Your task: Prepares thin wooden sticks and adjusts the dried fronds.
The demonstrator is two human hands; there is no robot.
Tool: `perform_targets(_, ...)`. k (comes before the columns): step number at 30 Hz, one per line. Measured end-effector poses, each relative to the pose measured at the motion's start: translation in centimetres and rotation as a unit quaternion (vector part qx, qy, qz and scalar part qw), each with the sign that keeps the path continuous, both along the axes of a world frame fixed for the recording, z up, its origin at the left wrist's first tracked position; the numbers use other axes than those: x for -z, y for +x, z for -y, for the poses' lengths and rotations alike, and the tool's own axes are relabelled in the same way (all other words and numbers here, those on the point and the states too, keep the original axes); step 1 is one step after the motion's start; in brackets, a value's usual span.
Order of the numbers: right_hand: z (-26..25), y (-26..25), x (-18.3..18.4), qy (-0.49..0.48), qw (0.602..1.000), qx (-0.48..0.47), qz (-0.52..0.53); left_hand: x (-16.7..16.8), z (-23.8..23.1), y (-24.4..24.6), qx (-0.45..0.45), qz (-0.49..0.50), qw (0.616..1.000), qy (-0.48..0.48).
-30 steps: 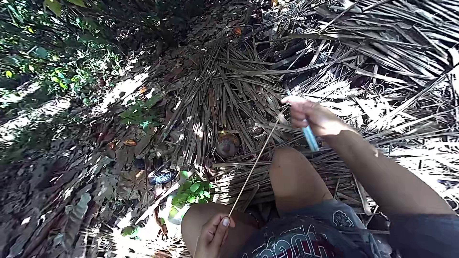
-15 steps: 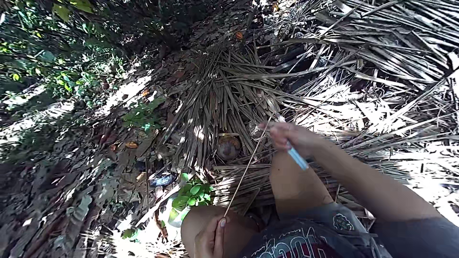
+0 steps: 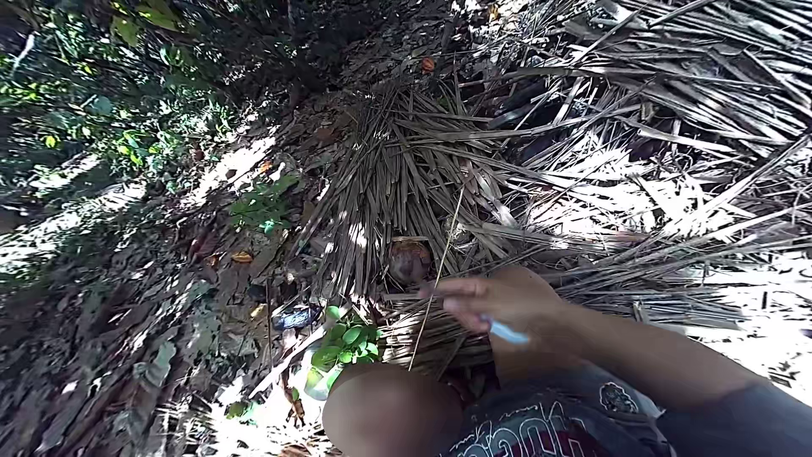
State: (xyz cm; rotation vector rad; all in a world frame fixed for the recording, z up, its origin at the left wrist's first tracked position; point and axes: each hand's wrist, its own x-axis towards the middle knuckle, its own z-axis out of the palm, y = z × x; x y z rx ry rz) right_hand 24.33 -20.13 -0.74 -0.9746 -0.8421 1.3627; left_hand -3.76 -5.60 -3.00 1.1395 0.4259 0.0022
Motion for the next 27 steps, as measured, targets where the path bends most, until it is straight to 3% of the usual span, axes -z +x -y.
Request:
perform_targets(2, 0.2, 3.7, -0.7, 0.018, 0.995, 0.101, -0.006, 0.6, -0.4, -1.0, 0.006, -0.011, 1.0, -0.001)
perform_targets(5, 0.2, 4.5, -1.2, -0.002, 0.99, 0.139, -0.006, 0.8, 0.4, 0.1, -0.017, -0.004, 0.987, 0.161)
perform_targets(9, -0.2, 1.0, -0.7, -0.037, 0.997, 0.066, 0.007, 0.0, 2.1, 3.6, -0.123, 0.043, 0.896, 0.425)
perform_targets(13, 0.4, -3.3, 0.1, -0.065, 0.993, -0.095, -0.009, -0.2, 2.6, 4.5, -0.149, 0.053, 0.825, 0.543)
perform_targets(14, 0.5, -3.3, 0.3, -0.066, 0.992, -0.103, -0.017, -0.1, 2.7, 4.4, -0.148, 0.059, 0.806, 0.57)
perform_targets(16, 0.8, -1.1, 0.0, -0.063, 0.997, -0.035, -0.014, 0.1, 2.7, 3.9, -0.147, 0.055, 0.789, 0.594)
perform_targets(19, 1.1, 4.1, 0.4, -0.023, 0.984, 0.173, -0.03, 0.5, 2.6, 3.0, -0.14, 0.032, 0.81, 0.569)
perform_targets(21, 1.5, 5.3, 0.4, 0.002, 0.97, 0.24, -0.033, 0.7, 2.3, 2.9, -0.144, 0.019, 0.826, 0.544)
perform_targets(22, 1.7, 4.4, 0.1, -0.004, 0.975, 0.221, -0.024, 0.7, 2.3, 3.2, -0.149, 0.015, 0.834, 0.53)
perform_targets(24, 1.7, 0.0, -0.4, -0.039, 0.996, 0.086, -0.003, 0.6, 2.5, 3.9, -0.155, 0.016, 0.857, 0.492)
perform_targets(27, 0.4, -5.1, 1.0, -0.048, 0.994, -0.089, -0.037, -0.1, 2.9, 4.6, -0.149, 0.033, 0.89, 0.429)
